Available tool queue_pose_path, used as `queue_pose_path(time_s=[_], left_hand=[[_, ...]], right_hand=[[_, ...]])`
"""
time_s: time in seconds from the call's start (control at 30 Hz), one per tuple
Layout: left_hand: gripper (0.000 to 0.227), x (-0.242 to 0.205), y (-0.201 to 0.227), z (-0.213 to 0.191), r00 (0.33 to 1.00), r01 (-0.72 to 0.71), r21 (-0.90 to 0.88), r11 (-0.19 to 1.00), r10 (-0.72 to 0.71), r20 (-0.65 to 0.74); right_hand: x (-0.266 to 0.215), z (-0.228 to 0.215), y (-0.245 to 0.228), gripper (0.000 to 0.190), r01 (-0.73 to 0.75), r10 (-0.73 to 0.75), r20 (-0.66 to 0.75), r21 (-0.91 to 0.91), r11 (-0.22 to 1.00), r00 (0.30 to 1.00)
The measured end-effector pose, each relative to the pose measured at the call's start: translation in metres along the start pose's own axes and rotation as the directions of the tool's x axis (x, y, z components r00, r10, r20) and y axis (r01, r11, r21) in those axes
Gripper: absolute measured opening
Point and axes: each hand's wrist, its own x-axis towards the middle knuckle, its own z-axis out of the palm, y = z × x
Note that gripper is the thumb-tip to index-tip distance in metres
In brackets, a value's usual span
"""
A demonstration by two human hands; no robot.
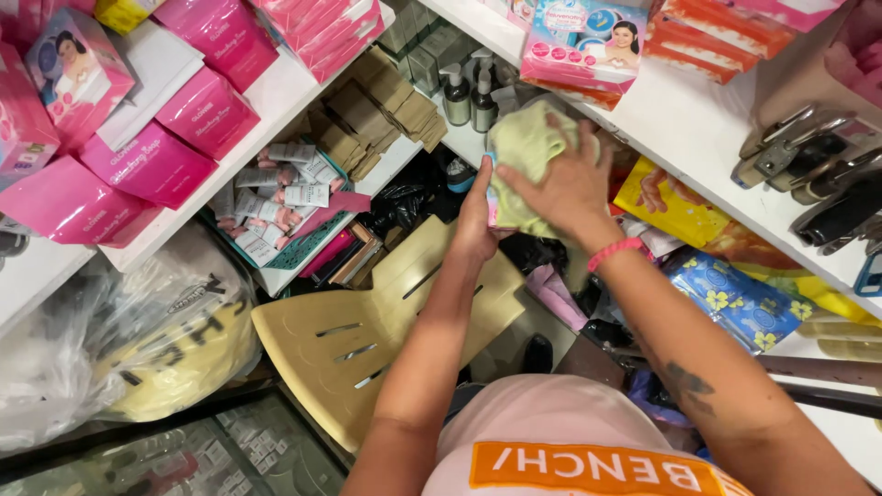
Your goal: The person wipes the surfaces of several small product boxes with a green cloth and then stacks them on a shelf. The person handles the boxes one at a time, wiping each before placing it in a neat pile.
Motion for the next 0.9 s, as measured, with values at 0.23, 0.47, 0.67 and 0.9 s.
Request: queue_pose_path(time_s=[0.23,0.47,0.67,0.9], left_hand=[[0.07,0.002,0.02,-0.022,0.926,-0.121,-0.281,0.952,0.21,0.313],[0.07,-0.009,0.008,-0.005,0.954,-0.296,-0.099,0.95,0.289,-0.076],[0.065,-0.027,-0.022,0.009,0.926,-0.335,0.119,0.935,0.35,-0.144],[0.063,0.068,-0.036,-0.056,0.884,-0.437,0.16,0.885,0.455,-0.102]], right_hand=[[-0.068,0.011,-0.038,0.056,0.23,-0.234,-0.08,-0.057,0.972,0.969],[-0.025,-0.009,-0.028,0.067,-0.09,0.075,0.127,0.12,0.989,0.989],[0.011,0.031,0.028,0.096,-0.504,0.437,0.329,0.153,0.85,0.837],[-0.045,0.009,-0.041,0.076,-0.261,0.261,0.171,-0.023,0.965,0.95]])
